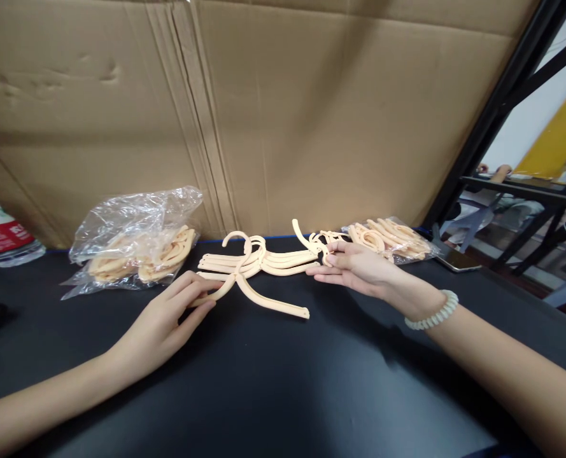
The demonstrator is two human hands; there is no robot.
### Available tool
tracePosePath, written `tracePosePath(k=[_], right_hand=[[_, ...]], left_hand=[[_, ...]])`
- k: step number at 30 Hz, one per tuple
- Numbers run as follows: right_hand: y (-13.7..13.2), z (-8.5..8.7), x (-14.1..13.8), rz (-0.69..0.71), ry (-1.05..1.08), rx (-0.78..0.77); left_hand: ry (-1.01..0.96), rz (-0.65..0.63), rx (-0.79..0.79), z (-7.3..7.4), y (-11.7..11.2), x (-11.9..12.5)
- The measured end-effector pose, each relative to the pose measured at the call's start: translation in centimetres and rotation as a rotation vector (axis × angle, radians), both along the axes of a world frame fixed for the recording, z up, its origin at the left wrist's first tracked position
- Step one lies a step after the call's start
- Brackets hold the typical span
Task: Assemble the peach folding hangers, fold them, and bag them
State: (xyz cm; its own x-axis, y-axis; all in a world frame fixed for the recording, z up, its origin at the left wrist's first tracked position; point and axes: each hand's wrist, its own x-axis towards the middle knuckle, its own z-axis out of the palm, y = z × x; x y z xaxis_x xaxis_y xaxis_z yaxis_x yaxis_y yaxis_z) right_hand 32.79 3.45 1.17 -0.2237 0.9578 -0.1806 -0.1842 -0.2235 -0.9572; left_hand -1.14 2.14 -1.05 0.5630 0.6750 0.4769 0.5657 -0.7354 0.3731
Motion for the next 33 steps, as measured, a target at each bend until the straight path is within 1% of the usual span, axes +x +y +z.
tracePosePath(k=[5,8,13,17,21,24,28,33], right_hand=[[-0.1,-0.4,-0.6,0.085,0.07,-0.095],[-0.3,-0.7,-0.8,0.098,0.063,-0.069],[-0.3,-1.4,-1.5,0.091,0.026,0.038],[-0.1,-2.0,-1.6,0.11,0.011,0.037],[0.0,-2.4,-1.5,0.089,-0.036,0.014],[0.1,-2.5,-1.5,0.086,-0.067,0.012],[0.0,-2.4,-1.5,0.13,-0.051,0.033],[-0.4,-2.0,-1.7,0.181,0.051,-0.064]], left_hand=[[-0.009,-0.001,-0.007,-0.1,0.1,0.0],[-0.017,0.01,-0.029,-0.2,0.1,0.0],[-0.025,0.035,-0.025,-0.3,0.1,-0.1],[-0.027,0.052,-0.008,-0.3,0.2,-0.1],[-0.037,0.061,0.01,-0.3,0.3,-0.2],[-0.038,0.068,0.024,-0.3,0.3,-0.1],[-0.039,0.075,0.038,-0.3,0.2,-0.1],[-0.045,0.073,0.06,-0.3,0.2,-0.1]])
